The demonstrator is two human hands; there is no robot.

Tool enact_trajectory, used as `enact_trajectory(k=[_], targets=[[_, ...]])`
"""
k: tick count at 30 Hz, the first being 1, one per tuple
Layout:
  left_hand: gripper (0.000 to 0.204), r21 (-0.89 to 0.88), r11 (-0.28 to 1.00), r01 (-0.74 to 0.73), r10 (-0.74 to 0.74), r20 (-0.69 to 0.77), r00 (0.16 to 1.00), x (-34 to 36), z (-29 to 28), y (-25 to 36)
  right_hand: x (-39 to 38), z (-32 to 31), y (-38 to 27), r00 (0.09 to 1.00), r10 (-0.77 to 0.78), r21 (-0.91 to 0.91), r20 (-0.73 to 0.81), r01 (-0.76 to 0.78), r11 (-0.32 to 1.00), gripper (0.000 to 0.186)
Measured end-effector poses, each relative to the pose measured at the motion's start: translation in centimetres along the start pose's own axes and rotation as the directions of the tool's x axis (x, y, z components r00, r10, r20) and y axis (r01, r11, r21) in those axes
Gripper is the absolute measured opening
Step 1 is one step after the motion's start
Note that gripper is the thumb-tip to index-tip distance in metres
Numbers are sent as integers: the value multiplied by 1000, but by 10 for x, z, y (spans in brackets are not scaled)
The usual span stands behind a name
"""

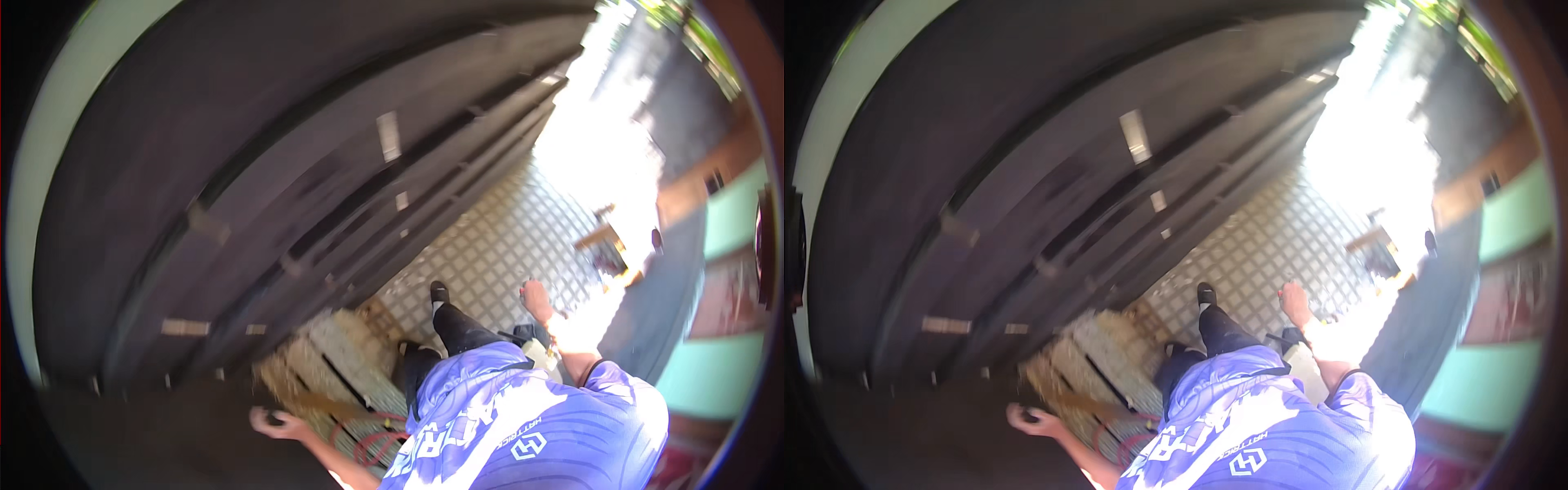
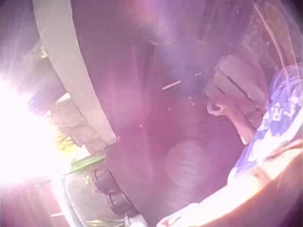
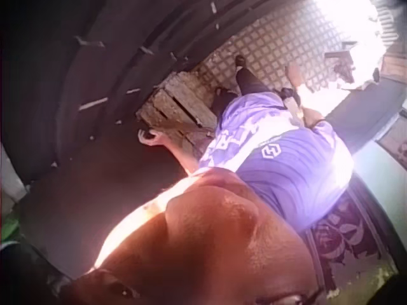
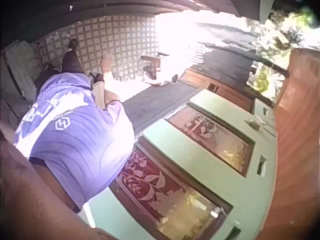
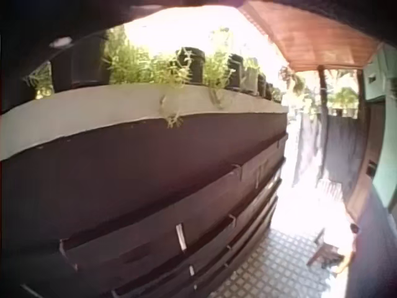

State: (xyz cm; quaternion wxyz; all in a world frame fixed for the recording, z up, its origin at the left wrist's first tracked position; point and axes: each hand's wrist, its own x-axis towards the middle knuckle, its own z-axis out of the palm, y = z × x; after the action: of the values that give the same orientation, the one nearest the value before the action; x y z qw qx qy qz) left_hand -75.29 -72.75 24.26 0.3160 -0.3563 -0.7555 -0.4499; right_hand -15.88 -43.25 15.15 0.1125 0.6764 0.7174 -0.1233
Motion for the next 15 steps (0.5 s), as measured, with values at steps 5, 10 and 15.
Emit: enact_trajectory(k=[5, 10, 15], targets=[[32, -323, 772, 547, 117, 918, 378, -134, 142, 168, -81, 79, 95, 870, 465, 173, -164, -439, 882, 22], [38, -220, 773, 595, 470, 829, -303, -155, 235, 301, -122, 136, 142, 785, 501, 301, -364, -410, 861, 15], [56, -267, 698, 664, 388, 921, -38, -190, 323, 348, -119, 162, 221, 820, 443, 250, -362, -372, 894, 14]])
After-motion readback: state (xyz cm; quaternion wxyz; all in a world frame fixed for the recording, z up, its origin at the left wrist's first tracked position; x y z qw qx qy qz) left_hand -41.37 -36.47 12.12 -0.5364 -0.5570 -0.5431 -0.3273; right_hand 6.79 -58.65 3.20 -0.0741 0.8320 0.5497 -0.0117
